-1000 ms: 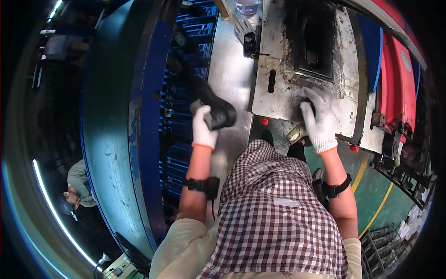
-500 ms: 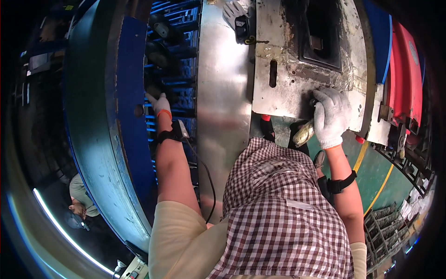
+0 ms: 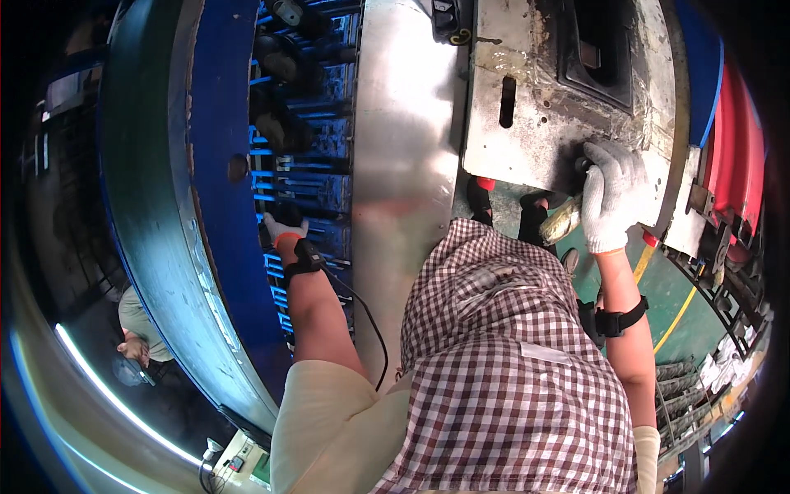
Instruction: Operating a shoe press and placing lasted shoe uppers onto a conveyor.
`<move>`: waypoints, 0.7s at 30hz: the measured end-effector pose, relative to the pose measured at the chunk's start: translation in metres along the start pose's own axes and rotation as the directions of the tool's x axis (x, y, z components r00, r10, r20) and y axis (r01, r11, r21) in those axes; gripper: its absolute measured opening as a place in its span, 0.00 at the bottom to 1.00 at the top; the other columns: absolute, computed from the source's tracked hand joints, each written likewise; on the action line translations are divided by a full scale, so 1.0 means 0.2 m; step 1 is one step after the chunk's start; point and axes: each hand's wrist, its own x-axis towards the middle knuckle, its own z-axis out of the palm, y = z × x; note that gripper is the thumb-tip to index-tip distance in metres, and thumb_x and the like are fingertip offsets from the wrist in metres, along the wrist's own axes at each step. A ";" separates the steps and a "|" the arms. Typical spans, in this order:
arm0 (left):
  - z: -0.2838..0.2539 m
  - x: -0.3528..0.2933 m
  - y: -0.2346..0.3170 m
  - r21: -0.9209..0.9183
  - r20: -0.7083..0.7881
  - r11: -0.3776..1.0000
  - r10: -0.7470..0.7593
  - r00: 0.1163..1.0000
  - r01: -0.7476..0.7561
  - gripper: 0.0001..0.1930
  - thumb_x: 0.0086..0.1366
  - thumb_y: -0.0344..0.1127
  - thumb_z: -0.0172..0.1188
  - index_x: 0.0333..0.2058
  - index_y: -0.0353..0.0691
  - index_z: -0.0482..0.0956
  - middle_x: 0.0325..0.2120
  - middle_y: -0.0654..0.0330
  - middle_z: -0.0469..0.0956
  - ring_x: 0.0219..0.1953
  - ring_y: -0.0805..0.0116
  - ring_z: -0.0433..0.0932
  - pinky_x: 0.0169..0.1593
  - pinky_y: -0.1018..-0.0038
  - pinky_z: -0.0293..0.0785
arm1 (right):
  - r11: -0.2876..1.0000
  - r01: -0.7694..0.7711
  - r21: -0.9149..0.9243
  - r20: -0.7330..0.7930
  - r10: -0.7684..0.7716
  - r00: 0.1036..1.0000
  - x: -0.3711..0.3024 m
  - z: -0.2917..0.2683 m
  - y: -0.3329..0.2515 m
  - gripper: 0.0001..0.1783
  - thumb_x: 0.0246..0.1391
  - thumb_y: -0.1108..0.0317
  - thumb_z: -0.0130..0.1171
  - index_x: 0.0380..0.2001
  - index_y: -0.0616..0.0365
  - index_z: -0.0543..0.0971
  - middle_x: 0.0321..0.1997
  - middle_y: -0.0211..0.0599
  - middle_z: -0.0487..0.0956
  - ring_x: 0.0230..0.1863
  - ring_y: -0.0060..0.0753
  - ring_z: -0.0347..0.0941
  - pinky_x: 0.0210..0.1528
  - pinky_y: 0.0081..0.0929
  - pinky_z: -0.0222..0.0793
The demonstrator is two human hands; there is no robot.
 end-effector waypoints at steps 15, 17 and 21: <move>-0.61 -0.16 -0.44 -0.529 0.812 0.565 0.118 0.572 0.634 0.24 0.66 0.36 0.56 0.57 0.25 0.73 0.59 0.43 0.75 0.64 0.45 0.71 0.72 0.40 0.62 | 0.999 -0.033 0.043 -0.059 0.036 0.998 -0.05 0.03 0.03 0.11 0.54 0.65 0.62 0.41 0.51 0.80 0.44 0.37 0.80 0.50 0.44 0.75 0.59 0.46 0.66; -0.59 -0.31 -0.42 -0.463 0.833 0.619 0.058 0.551 0.634 0.27 0.63 0.32 0.56 0.60 0.25 0.69 0.62 0.42 0.71 0.67 0.45 0.67 0.73 0.40 0.58 | 0.999 -0.027 0.044 -0.089 0.031 0.996 -0.05 0.01 0.05 0.09 0.53 0.65 0.62 0.39 0.50 0.81 0.42 0.34 0.81 0.48 0.44 0.76 0.57 0.45 0.67; -0.51 -0.93 -0.30 -0.295 0.947 0.809 0.179 0.265 0.508 0.38 0.58 0.32 0.57 0.68 0.28 0.61 0.66 0.43 0.67 0.72 0.43 0.59 0.76 0.39 0.52 | 0.967 0.010 0.254 -0.113 0.020 0.993 -0.02 0.01 0.01 0.08 0.52 0.66 0.62 0.37 0.50 0.82 0.40 0.34 0.81 0.45 0.42 0.76 0.51 0.43 0.70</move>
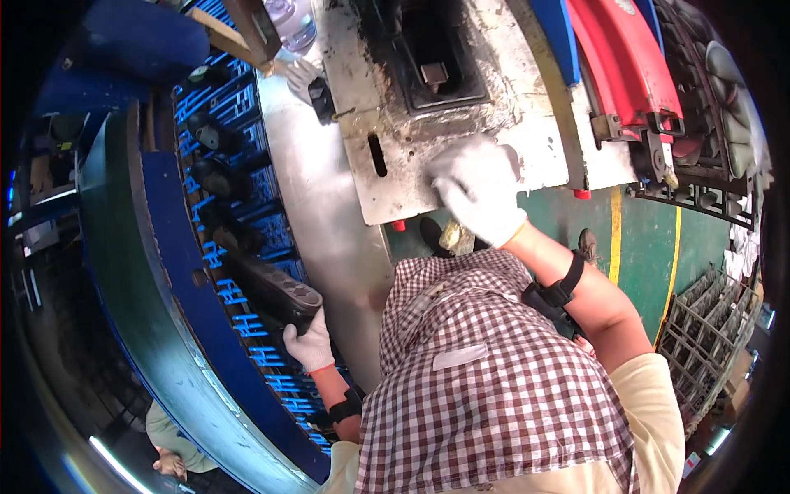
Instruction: Operating a shoe press and placing lasted shoe uppers onto a conveyor.
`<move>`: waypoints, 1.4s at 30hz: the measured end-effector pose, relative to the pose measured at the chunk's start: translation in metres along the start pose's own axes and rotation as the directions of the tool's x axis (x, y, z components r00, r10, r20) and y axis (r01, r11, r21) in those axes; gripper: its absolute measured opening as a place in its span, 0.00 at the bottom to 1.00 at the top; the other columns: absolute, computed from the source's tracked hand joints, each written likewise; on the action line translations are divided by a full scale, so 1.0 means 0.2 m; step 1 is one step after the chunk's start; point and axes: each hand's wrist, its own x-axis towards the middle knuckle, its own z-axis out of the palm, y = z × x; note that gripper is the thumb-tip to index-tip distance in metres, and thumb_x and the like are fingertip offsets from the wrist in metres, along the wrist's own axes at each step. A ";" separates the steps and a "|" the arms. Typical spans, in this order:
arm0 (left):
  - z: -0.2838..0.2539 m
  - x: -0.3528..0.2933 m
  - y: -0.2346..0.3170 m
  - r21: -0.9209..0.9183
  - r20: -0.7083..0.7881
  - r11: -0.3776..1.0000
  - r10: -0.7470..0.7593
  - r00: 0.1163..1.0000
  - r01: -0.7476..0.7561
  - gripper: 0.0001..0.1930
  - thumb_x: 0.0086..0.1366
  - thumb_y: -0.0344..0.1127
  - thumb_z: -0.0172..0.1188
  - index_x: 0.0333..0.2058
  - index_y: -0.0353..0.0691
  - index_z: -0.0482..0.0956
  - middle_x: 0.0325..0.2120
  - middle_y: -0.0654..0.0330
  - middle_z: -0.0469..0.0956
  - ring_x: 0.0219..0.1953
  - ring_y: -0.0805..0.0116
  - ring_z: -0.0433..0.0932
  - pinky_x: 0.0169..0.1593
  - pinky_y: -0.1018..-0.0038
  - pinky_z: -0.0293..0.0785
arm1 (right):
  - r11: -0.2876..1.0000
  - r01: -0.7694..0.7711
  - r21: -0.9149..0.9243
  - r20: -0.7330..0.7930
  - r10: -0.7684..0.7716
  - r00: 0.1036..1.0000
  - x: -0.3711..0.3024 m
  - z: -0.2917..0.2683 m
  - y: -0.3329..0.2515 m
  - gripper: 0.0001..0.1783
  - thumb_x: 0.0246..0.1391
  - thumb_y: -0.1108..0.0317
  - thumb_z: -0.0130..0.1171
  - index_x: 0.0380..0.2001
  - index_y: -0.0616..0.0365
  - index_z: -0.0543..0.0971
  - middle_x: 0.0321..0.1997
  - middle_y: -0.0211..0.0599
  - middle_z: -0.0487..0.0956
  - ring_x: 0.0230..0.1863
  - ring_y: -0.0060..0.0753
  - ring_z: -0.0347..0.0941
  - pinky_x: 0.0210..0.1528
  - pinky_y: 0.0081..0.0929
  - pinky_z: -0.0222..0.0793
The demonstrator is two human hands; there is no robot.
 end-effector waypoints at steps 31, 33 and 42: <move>2.82 0.05 -0.51 -0.217 0.974 -0.329 -0.003 -0.229 -0.919 0.24 0.66 0.43 0.62 0.57 0.37 0.77 0.56 0.44 0.76 0.59 0.47 0.75 0.63 0.63 0.70 | 0.827 -0.385 -0.409 -0.022 0.413 0.910 0.63 0.18 0.38 0.36 0.45 0.50 0.66 0.62 0.35 0.78 0.66 0.44 0.72 0.55 0.57 0.74 0.55 0.45 0.75; 2.97 0.09 -0.59 -0.302 0.953 -0.429 -0.118 -0.279 -0.851 0.24 0.67 0.44 0.60 0.56 0.37 0.78 0.54 0.44 0.78 0.57 0.47 0.76 0.61 0.62 0.72 | 0.811 -0.406 -0.421 -0.023 0.438 0.899 0.62 0.18 0.42 0.35 0.46 0.49 0.67 0.62 0.35 0.78 0.67 0.43 0.72 0.56 0.58 0.73 0.56 0.46 0.74; 3.04 0.01 -0.62 -0.229 0.837 -0.449 -0.543 0.061 -0.864 0.17 0.71 0.49 0.52 0.37 0.41 0.80 0.35 0.47 0.83 0.41 0.43 0.81 0.47 0.58 0.76 | 0.814 -0.514 0.270 -0.160 0.565 0.810 -0.17 -0.27 0.29 0.13 0.62 0.68 0.60 0.46 0.62 0.83 0.45 0.48 0.84 0.49 0.44 0.80 0.55 0.38 0.73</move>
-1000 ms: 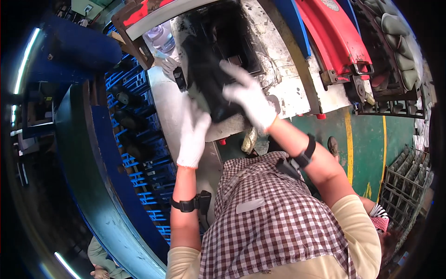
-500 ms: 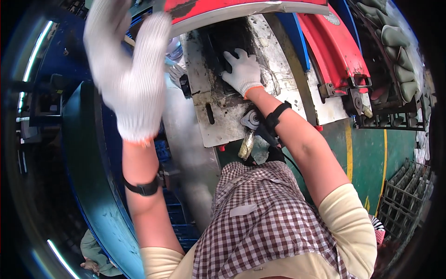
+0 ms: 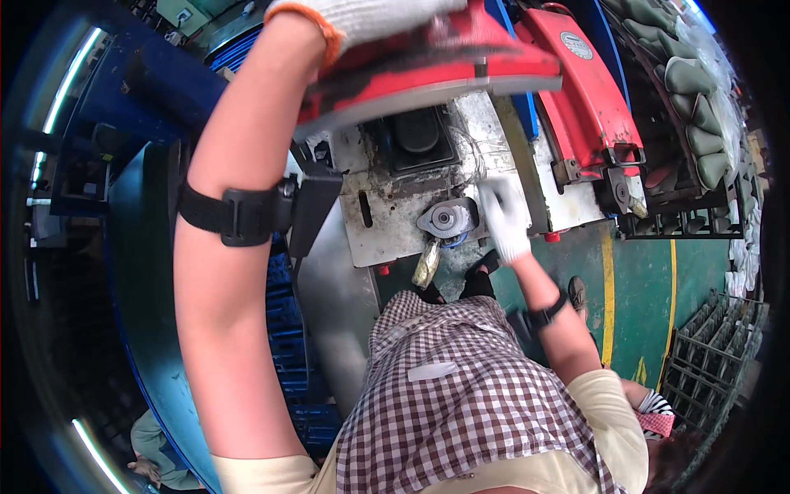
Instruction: Operating a shoe press and placing lasted shoe uppers onto a conveyor.
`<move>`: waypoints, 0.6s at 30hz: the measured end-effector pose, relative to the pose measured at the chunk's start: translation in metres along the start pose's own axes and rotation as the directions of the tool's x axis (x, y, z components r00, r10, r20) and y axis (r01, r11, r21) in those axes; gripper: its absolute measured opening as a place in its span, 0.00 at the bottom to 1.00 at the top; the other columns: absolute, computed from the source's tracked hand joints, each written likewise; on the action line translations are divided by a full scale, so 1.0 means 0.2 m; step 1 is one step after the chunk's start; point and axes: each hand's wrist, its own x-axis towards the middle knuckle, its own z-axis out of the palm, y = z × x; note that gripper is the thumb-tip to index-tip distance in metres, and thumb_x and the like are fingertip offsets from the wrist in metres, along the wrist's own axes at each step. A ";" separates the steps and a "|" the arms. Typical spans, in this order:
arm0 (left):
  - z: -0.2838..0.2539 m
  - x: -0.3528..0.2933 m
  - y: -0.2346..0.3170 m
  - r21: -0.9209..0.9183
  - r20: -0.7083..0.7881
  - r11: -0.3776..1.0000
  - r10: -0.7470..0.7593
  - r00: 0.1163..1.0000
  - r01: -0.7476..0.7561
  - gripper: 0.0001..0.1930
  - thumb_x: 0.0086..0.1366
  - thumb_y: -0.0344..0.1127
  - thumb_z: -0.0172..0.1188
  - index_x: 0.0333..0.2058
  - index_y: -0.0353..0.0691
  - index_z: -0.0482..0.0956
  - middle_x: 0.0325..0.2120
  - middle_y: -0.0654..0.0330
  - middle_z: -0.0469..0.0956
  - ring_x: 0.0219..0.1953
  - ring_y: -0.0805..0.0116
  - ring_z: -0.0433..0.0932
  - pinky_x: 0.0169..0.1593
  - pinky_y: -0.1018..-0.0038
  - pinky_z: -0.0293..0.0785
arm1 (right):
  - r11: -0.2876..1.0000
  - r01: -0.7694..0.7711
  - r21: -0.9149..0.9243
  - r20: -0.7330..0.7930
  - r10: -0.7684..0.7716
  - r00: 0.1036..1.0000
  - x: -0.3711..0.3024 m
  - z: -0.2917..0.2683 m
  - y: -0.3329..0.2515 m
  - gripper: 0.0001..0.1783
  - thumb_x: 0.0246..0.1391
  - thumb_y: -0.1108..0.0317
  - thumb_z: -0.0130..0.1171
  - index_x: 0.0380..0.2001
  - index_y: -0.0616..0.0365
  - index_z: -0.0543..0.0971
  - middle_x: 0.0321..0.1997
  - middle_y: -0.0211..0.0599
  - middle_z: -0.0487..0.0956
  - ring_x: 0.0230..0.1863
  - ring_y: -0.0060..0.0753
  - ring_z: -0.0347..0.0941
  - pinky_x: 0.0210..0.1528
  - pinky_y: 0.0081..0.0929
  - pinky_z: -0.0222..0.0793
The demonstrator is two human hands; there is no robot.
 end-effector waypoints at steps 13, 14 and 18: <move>0.92 -0.55 0.25 -0.259 0.389 0.954 -0.042 0.920 0.153 0.18 0.70 0.51 0.52 0.42 0.42 0.77 0.32 0.48 0.83 0.37 0.44 0.83 0.43 0.51 0.76 | 0.663 -0.740 0.117 0.944 0.157 0.291 -0.51 0.02 0.08 0.40 0.66 0.49 0.62 0.72 0.59 0.63 0.61 0.40 0.77 0.60 0.31 0.73 0.60 0.33 0.72; 0.99 -0.60 0.25 -0.253 0.380 0.953 -0.059 0.923 0.165 0.17 0.71 0.51 0.52 0.42 0.42 0.76 0.32 0.48 0.83 0.37 0.45 0.83 0.43 0.51 0.76 | 0.614 -0.781 0.110 0.965 0.122 0.232 -0.46 0.04 0.02 0.43 0.65 0.45 0.61 0.74 0.55 0.61 0.65 0.39 0.74 0.64 0.36 0.71 0.62 0.38 0.70; 1.10 -0.65 0.30 -0.197 0.321 0.966 -0.097 0.942 0.166 0.17 0.70 0.51 0.54 0.41 0.42 0.76 0.30 0.50 0.83 0.35 0.48 0.83 0.40 0.52 0.77 | 0.064 -0.965 0.254 0.967 -0.054 0.251 -0.40 0.21 -0.05 0.41 0.67 0.47 0.57 0.76 0.51 0.57 0.70 0.43 0.69 0.68 0.49 0.68 0.68 0.51 0.63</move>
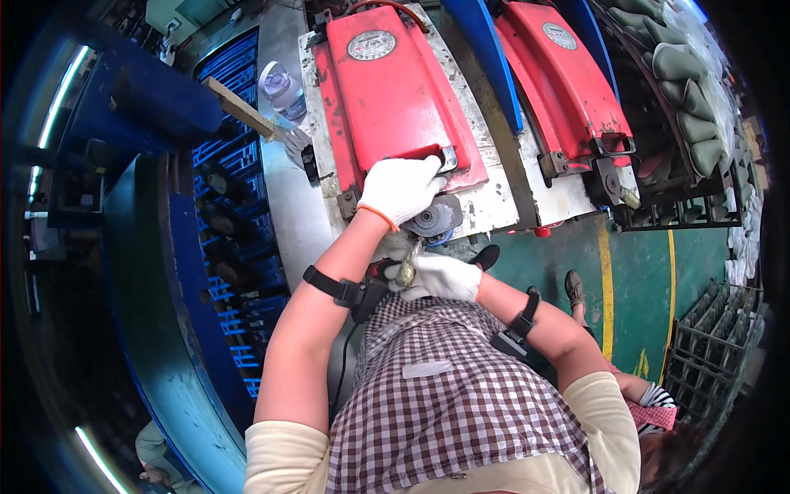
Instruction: Operating a shoe press and placing lasted shoe uppers onto a conveyor.
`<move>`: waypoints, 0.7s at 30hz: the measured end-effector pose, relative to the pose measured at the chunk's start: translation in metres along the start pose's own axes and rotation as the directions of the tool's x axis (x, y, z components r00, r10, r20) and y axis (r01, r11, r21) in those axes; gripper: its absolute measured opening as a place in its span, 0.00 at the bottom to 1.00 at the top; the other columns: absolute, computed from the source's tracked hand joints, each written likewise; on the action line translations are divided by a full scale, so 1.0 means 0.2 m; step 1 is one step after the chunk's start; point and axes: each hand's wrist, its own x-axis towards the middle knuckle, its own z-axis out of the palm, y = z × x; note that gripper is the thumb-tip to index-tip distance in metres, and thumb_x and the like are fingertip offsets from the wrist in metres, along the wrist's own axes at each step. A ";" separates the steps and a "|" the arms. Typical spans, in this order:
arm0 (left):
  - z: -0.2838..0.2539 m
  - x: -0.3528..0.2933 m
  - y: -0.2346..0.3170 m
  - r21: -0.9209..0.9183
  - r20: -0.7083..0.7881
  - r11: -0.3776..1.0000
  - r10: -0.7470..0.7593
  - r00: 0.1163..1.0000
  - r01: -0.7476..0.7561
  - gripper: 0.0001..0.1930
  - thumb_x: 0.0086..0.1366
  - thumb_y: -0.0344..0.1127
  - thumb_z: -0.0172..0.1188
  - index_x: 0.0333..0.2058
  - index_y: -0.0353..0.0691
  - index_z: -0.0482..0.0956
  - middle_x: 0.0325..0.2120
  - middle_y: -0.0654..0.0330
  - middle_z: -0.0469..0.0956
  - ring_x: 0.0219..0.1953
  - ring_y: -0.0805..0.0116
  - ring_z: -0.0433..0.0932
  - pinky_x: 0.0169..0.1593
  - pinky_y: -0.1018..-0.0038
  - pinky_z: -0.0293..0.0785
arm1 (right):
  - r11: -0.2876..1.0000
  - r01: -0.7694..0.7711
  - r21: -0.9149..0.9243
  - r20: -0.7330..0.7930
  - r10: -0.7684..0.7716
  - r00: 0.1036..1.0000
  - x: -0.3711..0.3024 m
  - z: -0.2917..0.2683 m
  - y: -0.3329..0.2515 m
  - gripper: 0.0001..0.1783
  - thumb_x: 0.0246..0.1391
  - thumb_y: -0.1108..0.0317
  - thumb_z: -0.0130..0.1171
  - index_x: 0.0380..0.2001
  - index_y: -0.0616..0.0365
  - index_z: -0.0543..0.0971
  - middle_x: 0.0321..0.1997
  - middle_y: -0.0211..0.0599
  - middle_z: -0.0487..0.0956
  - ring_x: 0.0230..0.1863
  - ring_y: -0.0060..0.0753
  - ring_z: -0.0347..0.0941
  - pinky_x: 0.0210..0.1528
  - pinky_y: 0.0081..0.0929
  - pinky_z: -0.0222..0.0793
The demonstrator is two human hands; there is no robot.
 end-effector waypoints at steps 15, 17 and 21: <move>-0.01 -0.03 0.02 -0.002 -0.081 1.000 -0.030 0.996 0.030 0.15 0.68 0.50 0.59 0.39 0.45 0.78 0.28 0.52 0.82 0.33 0.49 0.84 0.37 0.55 0.78 | 0.941 0.268 -0.208 -0.423 -0.333 0.842 -0.73 -0.30 -0.37 0.19 0.67 0.57 0.57 0.54 0.59 0.77 0.31 0.29 0.77 0.30 0.25 0.73 0.31 0.25 0.69; -0.05 -0.04 0.06 -0.118 -0.135 0.990 -0.090 0.987 0.075 0.13 0.67 0.49 0.61 0.41 0.46 0.79 0.29 0.52 0.83 0.34 0.50 0.84 0.38 0.58 0.78 | 0.789 0.146 -0.597 -0.606 -0.563 0.562 -0.91 -0.37 -0.49 0.17 0.67 0.61 0.57 0.52 0.61 0.78 0.37 0.34 0.81 0.36 0.24 0.76 0.38 0.24 0.72; 0.04 -0.03 0.09 -0.595 -0.340 0.799 -0.354 0.872 0.092 0.10 0.71 0.35 0.61 0.47 0.40 0.80 0.31 0.58 0.83 0.34 0.66 0.83 0.42 0.72 0.78 | 0.324 -0.283 -0.903 -0.323 -0.945 -0.052 -1.27 -0.49 -0.71 0.15 0.61 0.66 0.61 0.47 0.62 0.83 0.46 0.41 0.85 0.49 0.31 0.81 0.56 0.30 0.73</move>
